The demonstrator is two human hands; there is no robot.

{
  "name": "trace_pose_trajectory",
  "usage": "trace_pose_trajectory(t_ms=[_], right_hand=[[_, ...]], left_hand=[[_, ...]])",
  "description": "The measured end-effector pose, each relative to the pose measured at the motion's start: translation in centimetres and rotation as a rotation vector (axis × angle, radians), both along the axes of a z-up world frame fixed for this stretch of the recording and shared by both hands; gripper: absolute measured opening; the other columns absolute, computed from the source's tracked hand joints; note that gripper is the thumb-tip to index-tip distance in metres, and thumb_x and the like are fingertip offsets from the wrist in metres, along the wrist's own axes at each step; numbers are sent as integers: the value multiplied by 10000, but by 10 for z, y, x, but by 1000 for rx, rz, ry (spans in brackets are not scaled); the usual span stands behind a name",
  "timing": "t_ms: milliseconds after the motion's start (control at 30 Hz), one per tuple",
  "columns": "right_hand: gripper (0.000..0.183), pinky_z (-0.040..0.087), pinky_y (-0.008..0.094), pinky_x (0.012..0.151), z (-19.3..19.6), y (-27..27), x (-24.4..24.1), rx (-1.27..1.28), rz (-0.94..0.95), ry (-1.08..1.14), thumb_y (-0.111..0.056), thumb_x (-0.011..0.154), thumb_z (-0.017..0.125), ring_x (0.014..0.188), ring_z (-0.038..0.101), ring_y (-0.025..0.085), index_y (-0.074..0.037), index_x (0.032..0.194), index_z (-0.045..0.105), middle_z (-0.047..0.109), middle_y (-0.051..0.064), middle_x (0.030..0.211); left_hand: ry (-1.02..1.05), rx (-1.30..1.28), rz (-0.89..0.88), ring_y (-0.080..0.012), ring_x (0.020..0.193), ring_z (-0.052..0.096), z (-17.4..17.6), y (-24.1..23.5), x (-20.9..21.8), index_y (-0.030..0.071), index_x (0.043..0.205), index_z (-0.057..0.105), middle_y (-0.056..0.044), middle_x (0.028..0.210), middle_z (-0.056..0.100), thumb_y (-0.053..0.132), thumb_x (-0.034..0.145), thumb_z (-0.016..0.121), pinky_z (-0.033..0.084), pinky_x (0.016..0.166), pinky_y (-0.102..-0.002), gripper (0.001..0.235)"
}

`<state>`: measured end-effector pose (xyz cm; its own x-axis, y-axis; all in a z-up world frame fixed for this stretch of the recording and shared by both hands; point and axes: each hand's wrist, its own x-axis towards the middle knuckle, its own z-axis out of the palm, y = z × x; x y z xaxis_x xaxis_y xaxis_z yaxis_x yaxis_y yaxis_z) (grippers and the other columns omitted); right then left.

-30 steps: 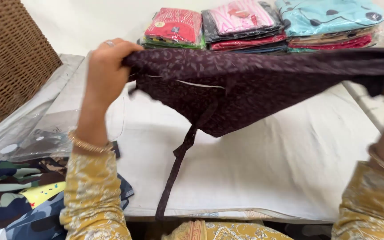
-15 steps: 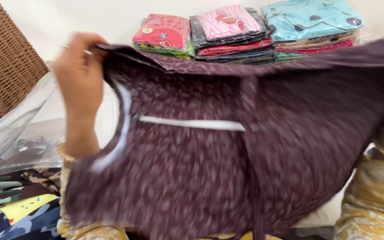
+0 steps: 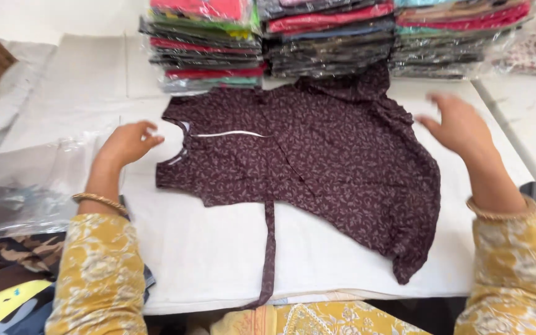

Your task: The person folds a light blue polka-dot garment and a dark maroon patterned garment on a white table. They place each folded item into a clear plastic bag and stack them with other packaged clothes.

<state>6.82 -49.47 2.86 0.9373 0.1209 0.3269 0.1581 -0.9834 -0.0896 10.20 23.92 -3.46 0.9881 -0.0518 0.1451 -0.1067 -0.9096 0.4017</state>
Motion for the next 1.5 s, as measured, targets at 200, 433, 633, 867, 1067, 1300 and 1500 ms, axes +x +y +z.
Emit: trace_pose_trajectory(t_ms=[200,433,633,867,1067,1300,1500], right_hand=[[951,550,517,994,-82,-38,-58,80,-296,562,-641,843,704,1117,703,422,-59,1547,437,717,275,1191],[668,588,430,831,-58,-8,-109,356,-130,439,-202,857,762,915,732,311,-188,1479,520,735,189,1048],[327,610,418,772,-21,-35,-112,117,-316,593,-246,968,754,827,764,311,-181,1288,762,701,209,953],[512,470,472,1045,29,137,-65,81,258,183,-372,926,687,1287,566,361,-89,1349,647,590,183,1427],[630,184,623,1149,-82,201,38,-52,498,372,-515,1001,467,1509,237,368,-225,1552,366,292,118,1639],[658,107,820,1091,-84,-15,147,78,-585,469,-606,921,546,1436,327,461,-303,1501,478,418,96,1559],[338,546,461,785,-66,54,161,206,7,-2,-365,964,732,895,708,363,-40,1047,777,746,209,981]], left_hand=[[429,280,-34,-339,1232,607,15,-47,-33,58,1234,655,-179,1287,652,487,780,868,505,1031,-426,660],[429,184,-241,-364,1194,647,5,-42,-36,65,1295,578,-174,1273,705,285,823,811,530,991,-459,570],[506,168,-162,-332,1179,672,84,-37,-79,156,1337,616,-138,1259,715,286,802,836,537,1004,-440,593],[260,322,-356,-310,1352,515,55,-149,-40,207,1510,459,-95,1472,547,587,830,708,417,1106,-458,818],[381,307,-518,-329,1573,-23,-12,-224,7,398,1621,85,-10,1720,-16,739,948,326,-3,1181,-708,791],[232,228,134,-367,1543,60,-84,-20,108,368,1599,184,-14,1702,72,723,977,393,86,1160,-718,746],[191,100,185,-332,1392,462,-22,-22,85,221,1111,768,-46,1480,549,349,869,799,396,1151,-512,275]])
